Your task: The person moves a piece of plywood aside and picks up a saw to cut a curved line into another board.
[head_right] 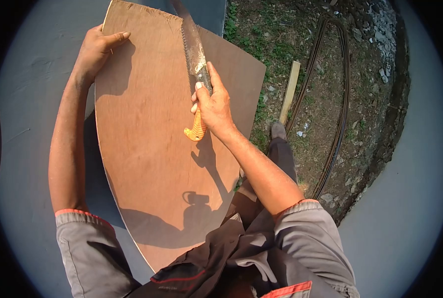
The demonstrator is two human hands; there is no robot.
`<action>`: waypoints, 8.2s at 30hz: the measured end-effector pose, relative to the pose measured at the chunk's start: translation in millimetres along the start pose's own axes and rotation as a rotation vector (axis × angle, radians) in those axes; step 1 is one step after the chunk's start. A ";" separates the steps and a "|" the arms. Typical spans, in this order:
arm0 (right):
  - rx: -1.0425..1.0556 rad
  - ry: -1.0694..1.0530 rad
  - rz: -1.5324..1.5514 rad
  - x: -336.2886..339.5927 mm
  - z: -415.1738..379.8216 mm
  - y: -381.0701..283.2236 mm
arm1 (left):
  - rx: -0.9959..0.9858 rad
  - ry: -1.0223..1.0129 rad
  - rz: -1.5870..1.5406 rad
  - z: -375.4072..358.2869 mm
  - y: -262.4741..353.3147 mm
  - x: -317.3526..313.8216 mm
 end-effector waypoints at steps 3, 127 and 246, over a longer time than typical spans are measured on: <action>0.014 0.046 0.053 -8.3 -2.7 3.5 | -0.008 -0.007 0.005 -1.8 7.8 0.6; 0.145 0.191 -0.222 -38.5 -19.6 1.5 | 0.062 -0.067 -0.157 17.3 47.3 -3.9; 0.161 0.123 -0.214 -42.6 -48.6 46.4 | -0.050 -0.033 -0.206 -92.8 -16.9 4.7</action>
Point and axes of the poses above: each hand's wrist, its own z-axis towards the middle knuckle, its own x-axis out of the back of the hand, y = z × x, the point moved 1 cm from there along z, towards the middle knuckle, and after that the axes turned 6 degrees about -z, right-handed, at the moved point
